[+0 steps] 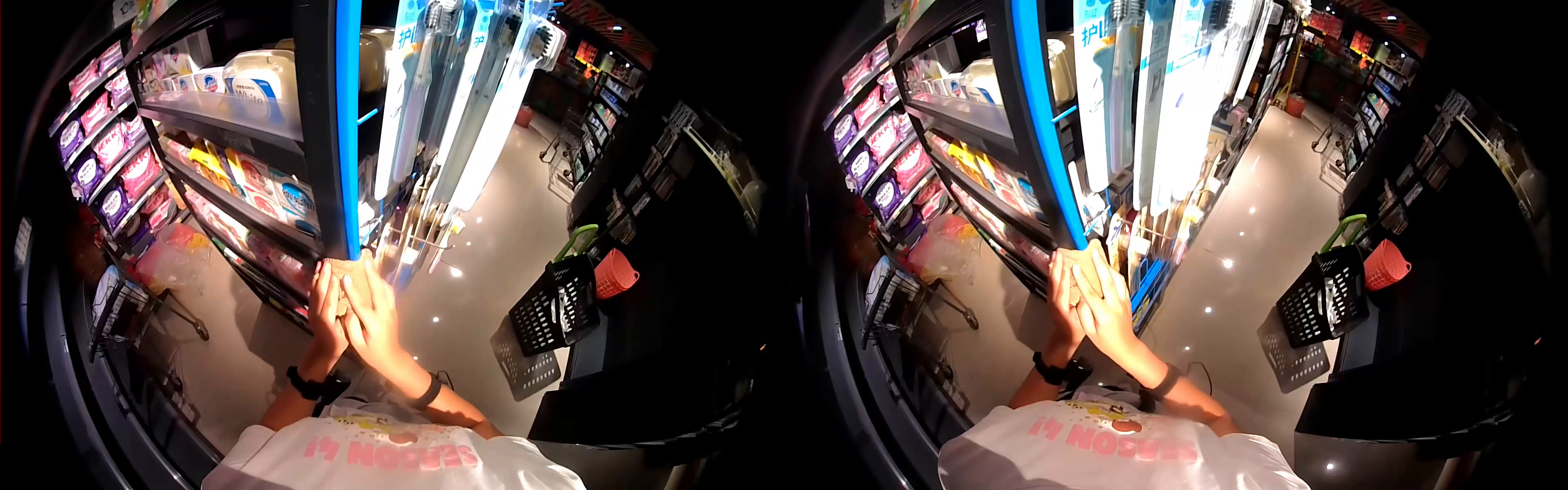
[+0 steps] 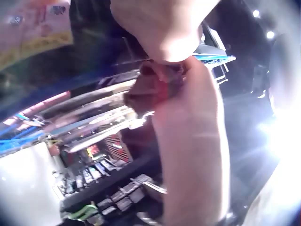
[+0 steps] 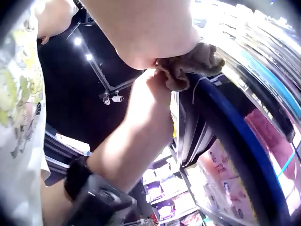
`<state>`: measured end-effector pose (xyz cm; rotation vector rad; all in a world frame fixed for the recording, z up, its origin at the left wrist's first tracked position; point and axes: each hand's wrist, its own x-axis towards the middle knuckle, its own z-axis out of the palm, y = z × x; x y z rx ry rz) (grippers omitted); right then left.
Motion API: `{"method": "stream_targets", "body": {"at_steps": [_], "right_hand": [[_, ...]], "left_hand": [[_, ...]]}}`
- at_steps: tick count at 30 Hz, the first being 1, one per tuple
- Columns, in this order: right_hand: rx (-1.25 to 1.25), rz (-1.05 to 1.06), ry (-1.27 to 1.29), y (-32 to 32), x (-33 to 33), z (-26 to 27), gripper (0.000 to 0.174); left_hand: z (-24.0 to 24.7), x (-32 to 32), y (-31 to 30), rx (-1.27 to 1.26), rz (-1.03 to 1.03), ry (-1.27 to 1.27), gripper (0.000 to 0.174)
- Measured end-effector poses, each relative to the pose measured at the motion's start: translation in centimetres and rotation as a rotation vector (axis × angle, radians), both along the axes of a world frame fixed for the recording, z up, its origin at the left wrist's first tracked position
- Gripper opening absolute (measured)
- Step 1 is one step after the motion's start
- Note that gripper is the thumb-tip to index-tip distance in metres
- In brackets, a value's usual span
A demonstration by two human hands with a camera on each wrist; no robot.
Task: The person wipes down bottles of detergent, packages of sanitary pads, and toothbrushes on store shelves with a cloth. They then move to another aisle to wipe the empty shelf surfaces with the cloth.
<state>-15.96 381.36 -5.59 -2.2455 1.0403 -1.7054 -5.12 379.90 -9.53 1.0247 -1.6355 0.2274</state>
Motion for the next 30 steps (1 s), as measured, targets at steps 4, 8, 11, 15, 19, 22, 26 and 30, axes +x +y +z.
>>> {"method": "stream_targets", "body": {"at_steps": [4,8,11,15,19,22,26,30], "right_hand": [[0.033,-0.062,0.052,0.5,0.3,-2.3,0.05],[-0.04,-0.097,0.038,0.5,0.0,-1.6,0.048],[-0.057,-0.13,0.019,0.5,0.5,0.2,0.049],[0.005,-0.171,0.002,1.0,1.3,-0.7,0.048],[0.076,-0.155,-0.02,1.5,0.9,-4.0,0.046],[0.127,-0.149,-0.019,2.1,0.4,-6.3,0.046],[0.09,-0.17,0.031,1.9,0.1,-6.5,0.046],[0.04,-0.123,0.037,0.7,-0.7,-7.4,0.045]], "left_hand": [[-3.2,0.1,0.3,0.023,-0.082,0.071,0.053],[-0.5,-0.3,1.1,0.088,-0.126,0.121,0.052],[1.1,0.2,1.1,0.182,-0.121,0.066,0.059],[0.0,0.3,0.2,0.051,-0.157,0.018,0.057],[-3.5,-0.1,0.8,0.13,-0.178,0.058,0.06],[-5.6,-0.9,2.5,0.285,-0.189,0.124,0.058],[-7.1,-0.3,2.0,0.275,-0.143,0.012,0.06],[-8.4,0.6,1.2,0.22,-0.159,-0.015,0.055]]}}
